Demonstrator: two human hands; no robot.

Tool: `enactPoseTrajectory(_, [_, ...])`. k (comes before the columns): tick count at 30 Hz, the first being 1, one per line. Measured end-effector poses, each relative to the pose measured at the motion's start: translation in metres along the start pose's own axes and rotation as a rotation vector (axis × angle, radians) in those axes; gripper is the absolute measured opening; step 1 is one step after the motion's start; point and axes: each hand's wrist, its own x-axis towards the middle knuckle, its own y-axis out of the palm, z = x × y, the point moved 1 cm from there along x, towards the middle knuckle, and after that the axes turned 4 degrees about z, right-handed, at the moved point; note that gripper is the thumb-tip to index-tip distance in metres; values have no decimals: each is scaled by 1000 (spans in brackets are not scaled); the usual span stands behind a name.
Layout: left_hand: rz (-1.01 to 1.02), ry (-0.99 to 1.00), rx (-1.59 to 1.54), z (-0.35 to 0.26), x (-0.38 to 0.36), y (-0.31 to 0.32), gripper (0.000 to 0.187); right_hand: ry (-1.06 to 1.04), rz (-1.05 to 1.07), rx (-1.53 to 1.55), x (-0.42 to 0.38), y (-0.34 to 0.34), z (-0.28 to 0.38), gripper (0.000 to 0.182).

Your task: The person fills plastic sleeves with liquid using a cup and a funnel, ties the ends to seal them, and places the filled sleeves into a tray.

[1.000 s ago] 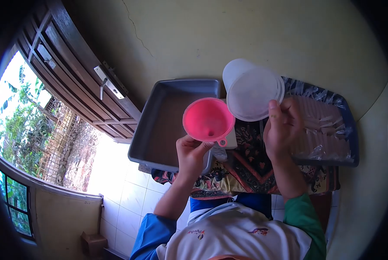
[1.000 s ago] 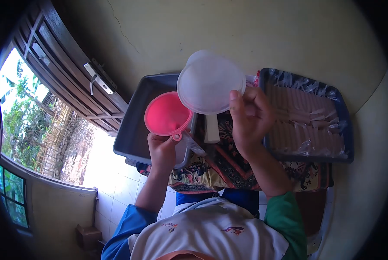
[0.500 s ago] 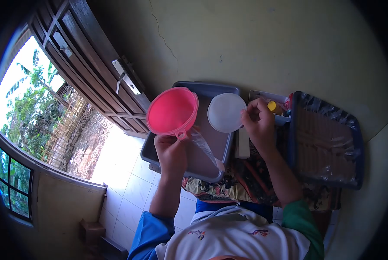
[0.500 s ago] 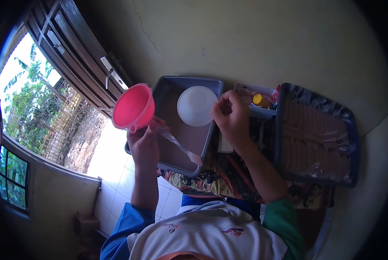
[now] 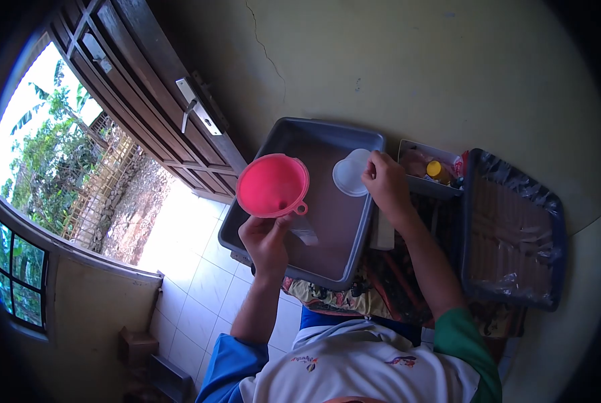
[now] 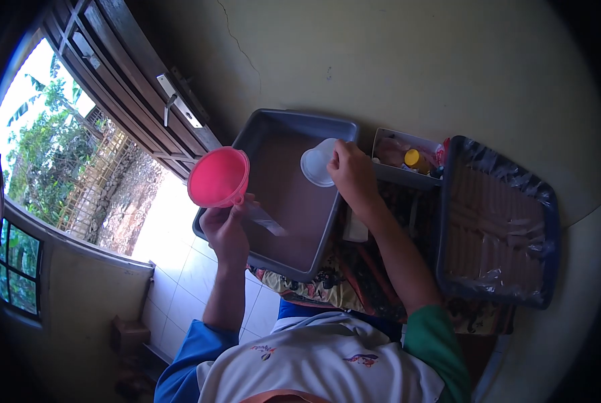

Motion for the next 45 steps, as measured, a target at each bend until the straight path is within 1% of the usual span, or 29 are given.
enactPoseTrajectory(5, [-70, 86, -28, 17, -6, 1, 17, -17, 6, -196, 23, 13, -13, 14])
enactPoseTrajectory(9, [-81, 123, -59, 27, -6, 5, 19, -21, -3, -259, 35, 25, -20, 14])
enactPoseTrajectory(11, [-71, 131, -45, 30, -7, 5, 20, -152, -29, -250, 38, 32, -24, 13])
enactPoseTrajectory(12, [-73, 126, -45, 29, -7, 6, 20, -151, -24, -250, 39, 35, -24, 13])
enactPoseTrajectory(14, [-65, 107, -35, 26, -5, 9, 20, -210, 29, -252, 40, 42, -25, 11])
enactPoseTrajectory(17, [-71, 74, -27, 21, -4, 12, 19, -192, 91, -288, 44, 51, -25, 7])
enactPoseTrajectory(21, [-71, 72, -14, 21, -4, 13, 19, -224, 93, -317, 48, 55, -17, 4])
enactPoseTrajectory(23, [-88, 50, -58, 18, -4, 16, 16, -245, 164, -359, 50, 59, -12, 3])
enactPoseTrajectory(27, [-80, 58, -38, 20, -4, 14, 16, -245, 237, -382, 49, 69, -14, 2])
enactPoseTrajectory(29, [-70, 45, -56, 17, -4, 15, 16, -179, 376, -376, 46, 72, -20, 1])
enactPoseTrajectory(30, [-73, 46, -57, 16, -4, 15, 16, -183, 377, -377, 45, 69, -18, 1])
enactPoseTrajectory(32, [-65, 23, -39, 14, -4, 14, 17, -136, 455, -380, 39, 63, -14, 3])
enactPoseTrajectory(36, [-67, 24, -59, 18, -5, 13, 17, -137, 432, -284, 25, 65, -21, 9])
enactPoseTrajectory(38, [-62, 29, -52, 18, -5, 12, 18, -90, 560, -166, 23, 59, -18, 8])
enactPoseTrajectory(39, [-62, 30, -54, 19, -5, 12, 18, -90, 560, -168, 24, 54, -15, 8])
enactPoseTrajectory(41, [-57, 21, -67, 20, -5, 11, 18, -50, 683, -107, 23, 47, -8, 9])
enactPoseTrajectory(42, [-57, 22, -68, 20, -6, 12, 18, -50, 683, -108, 20, 44, -7, 9])
enactPoseTrajectory(44, [-68, 26, -48, 18, -6, 12, 19, -91, 563, 10, 12, 37, -3, 8])
enactPoseTrajectory(45, [-68, 25, -49, 18, -6, 12, 19, -90, 563, 9, 9, 33, 0, 8])
